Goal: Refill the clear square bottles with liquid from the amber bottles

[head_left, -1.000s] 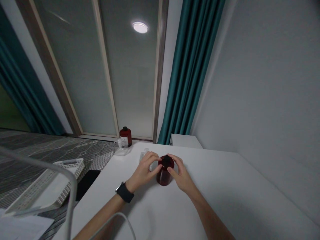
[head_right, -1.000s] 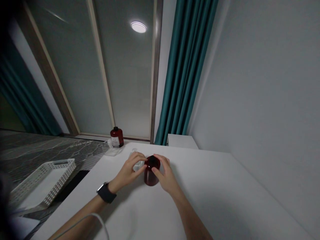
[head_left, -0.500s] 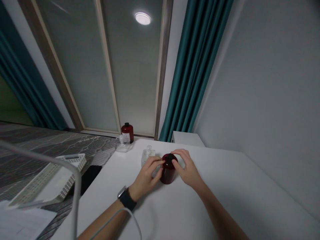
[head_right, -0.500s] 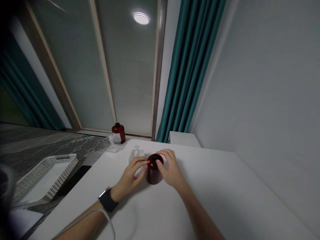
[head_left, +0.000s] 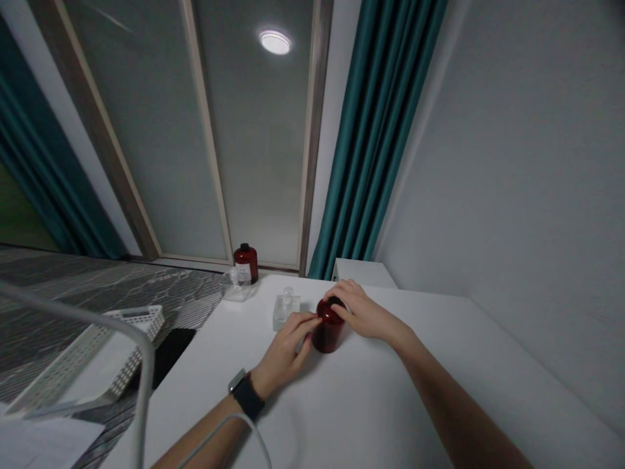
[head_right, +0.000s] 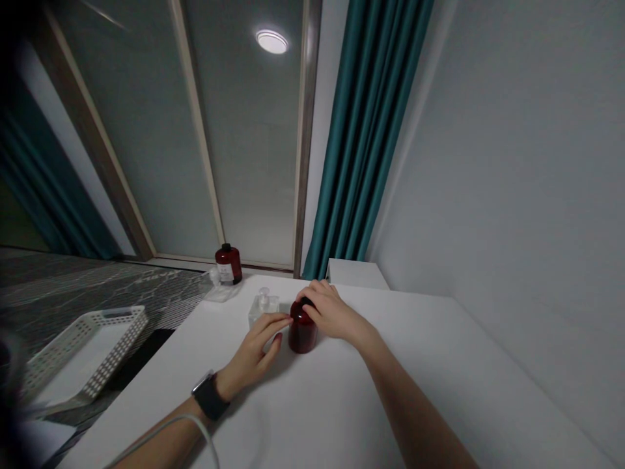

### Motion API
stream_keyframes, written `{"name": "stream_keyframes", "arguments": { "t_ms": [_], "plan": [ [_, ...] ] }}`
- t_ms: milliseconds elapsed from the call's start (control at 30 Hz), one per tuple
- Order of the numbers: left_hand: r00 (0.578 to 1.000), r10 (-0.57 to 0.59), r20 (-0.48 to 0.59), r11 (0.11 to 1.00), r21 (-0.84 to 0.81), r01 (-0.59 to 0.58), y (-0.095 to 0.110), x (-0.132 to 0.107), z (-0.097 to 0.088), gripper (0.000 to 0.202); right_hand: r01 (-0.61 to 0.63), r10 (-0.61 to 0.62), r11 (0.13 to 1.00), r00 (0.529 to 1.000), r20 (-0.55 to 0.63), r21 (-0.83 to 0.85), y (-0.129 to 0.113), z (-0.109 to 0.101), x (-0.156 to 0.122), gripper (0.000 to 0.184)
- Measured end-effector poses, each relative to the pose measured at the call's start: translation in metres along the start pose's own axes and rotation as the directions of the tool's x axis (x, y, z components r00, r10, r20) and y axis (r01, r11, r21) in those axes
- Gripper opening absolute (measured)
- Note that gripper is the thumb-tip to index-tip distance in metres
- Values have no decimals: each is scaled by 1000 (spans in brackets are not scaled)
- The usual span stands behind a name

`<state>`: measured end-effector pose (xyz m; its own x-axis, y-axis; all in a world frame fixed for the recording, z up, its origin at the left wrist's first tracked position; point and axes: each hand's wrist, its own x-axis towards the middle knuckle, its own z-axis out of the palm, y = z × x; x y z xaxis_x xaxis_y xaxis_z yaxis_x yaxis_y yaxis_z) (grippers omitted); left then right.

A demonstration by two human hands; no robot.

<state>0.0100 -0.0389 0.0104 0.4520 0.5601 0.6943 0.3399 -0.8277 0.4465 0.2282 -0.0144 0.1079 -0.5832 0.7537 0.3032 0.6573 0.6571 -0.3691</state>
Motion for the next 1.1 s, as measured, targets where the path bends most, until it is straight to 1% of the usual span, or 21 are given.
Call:
{"name": "stream_keyframes", "arguments": {
  "t_ms": [167,267,433,600,700,833,967,1033,1100],
  "plan": [
    [997,20,71,1000,4,-21,1,0,0,52,0,8,993,997,-70,119,9,1,2,31],
    [992,51,112,999,1,-51,2,2,-1,56,0,17,989,994,-107,149,13,2,1,33],
    [990,62,123,998,15,-65,3,4,-1,57,-17,54,979,982,-180,202,17,7,-5,32],
    [995,49,87,998,25,-52,1,2,0,55,-60,129,969,949,-286,239,19,23,-9,28],
    [998,31,59,999,32,-33,3,1,0,51,-108,195,960,921,-338,259,22,37,-11,33],
    [999,43,6,998,41,-43,9,3,-3,36,-152,254,944,902,-349,293,26,48,-11,37],
    [995,97,14,991,86,-98,15,8,-12,27,-155,274,929,900,-340,337,31,48,-11,40],
    [992,111,-56,989,100,-105,16,11,-20,24,-150,276,921,902,-331,360,34,47,-11,43],
    [980,95,-177,992,98,-79,14,14,-31,19,-147,279,912,906,-318,383,37,46,-10,45]
  ]
}}
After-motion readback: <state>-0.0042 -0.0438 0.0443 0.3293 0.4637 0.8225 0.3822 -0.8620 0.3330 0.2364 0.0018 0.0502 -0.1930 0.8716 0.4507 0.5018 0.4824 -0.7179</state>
